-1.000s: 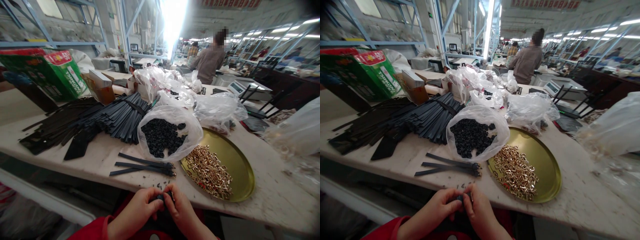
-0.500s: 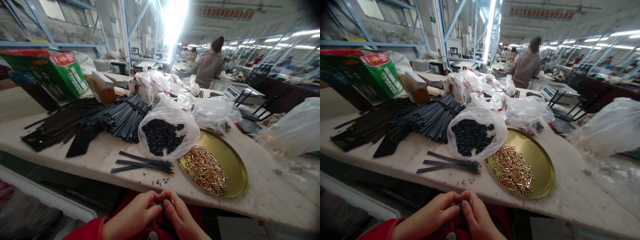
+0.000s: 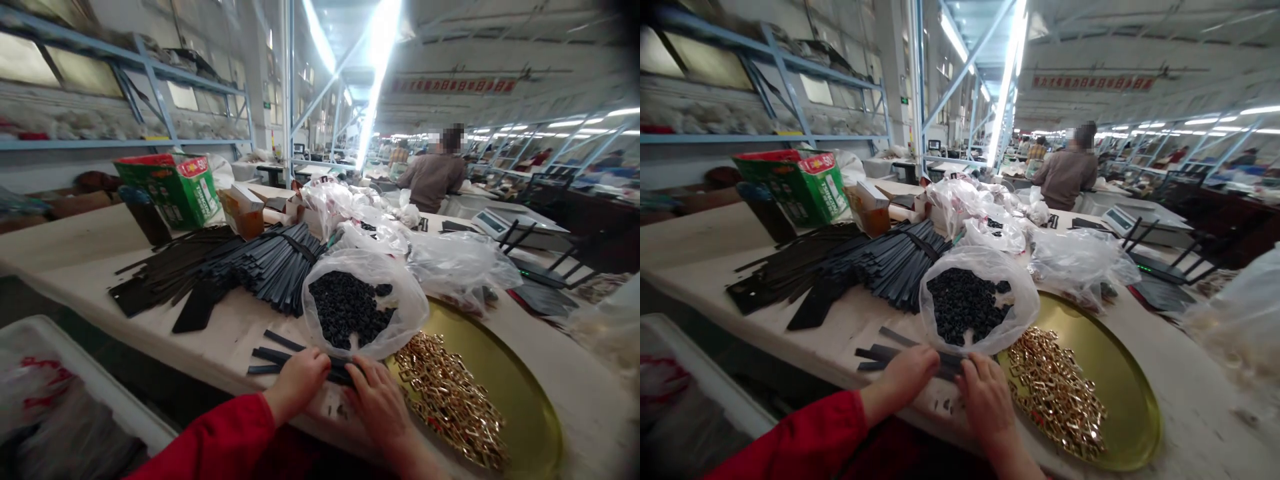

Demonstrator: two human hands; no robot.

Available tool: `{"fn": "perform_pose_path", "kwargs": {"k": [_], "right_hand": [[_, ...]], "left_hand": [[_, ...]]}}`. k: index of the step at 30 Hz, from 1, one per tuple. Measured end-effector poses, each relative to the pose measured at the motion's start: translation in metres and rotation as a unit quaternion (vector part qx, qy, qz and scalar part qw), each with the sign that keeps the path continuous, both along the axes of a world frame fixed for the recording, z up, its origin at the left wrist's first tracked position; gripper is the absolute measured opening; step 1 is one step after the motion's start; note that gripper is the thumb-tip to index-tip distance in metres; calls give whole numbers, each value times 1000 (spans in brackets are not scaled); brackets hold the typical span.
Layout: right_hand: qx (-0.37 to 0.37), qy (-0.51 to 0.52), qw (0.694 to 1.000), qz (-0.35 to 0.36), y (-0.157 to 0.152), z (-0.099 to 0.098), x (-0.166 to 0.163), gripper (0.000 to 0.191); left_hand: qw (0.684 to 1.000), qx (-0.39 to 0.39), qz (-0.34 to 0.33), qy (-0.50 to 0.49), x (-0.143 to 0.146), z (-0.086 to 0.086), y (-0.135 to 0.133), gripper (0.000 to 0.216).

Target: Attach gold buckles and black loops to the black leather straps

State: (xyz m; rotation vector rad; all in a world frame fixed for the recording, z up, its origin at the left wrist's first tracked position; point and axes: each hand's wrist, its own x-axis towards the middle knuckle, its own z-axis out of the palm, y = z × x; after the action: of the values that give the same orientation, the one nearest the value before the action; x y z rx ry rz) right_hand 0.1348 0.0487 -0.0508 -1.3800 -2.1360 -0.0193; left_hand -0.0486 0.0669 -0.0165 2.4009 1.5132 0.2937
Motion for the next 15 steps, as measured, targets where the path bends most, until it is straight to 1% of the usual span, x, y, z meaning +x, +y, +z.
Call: {"fn": "perform_pose_path", "kwargs": {"k": [1,3,4,6,8,11,13,15], "right_hand": [[31,-37,999,22,6,-5,0,20],[58,-83,993,58,16,-15,-1,21],[60,-95,992,65,21,-18,-1,22],[63,-107,990,65,28,-23,-1,24],[65,-108,990,63,35,-25,1,25],[77,-100,990,70,41,-25,2,23],[86,-100,988,80,40,-23,2,25],[96,-111,985,89,38,-20,1,27]], "left_hand": [[1000,7,1,4,0,-6,4,18],[1000,22,4,10,-1,-12,9,17],[999,30,7,10,-4,-12,12,17],[998,46,31,10,-16,-4,25,18],[994,62,89,11,-34,9,50,22],[978,76,196,12,-59,26,101,23],[968,65,241,8,-66,32,134,24],[961,41,273,0,-64,33,159,24]]}}
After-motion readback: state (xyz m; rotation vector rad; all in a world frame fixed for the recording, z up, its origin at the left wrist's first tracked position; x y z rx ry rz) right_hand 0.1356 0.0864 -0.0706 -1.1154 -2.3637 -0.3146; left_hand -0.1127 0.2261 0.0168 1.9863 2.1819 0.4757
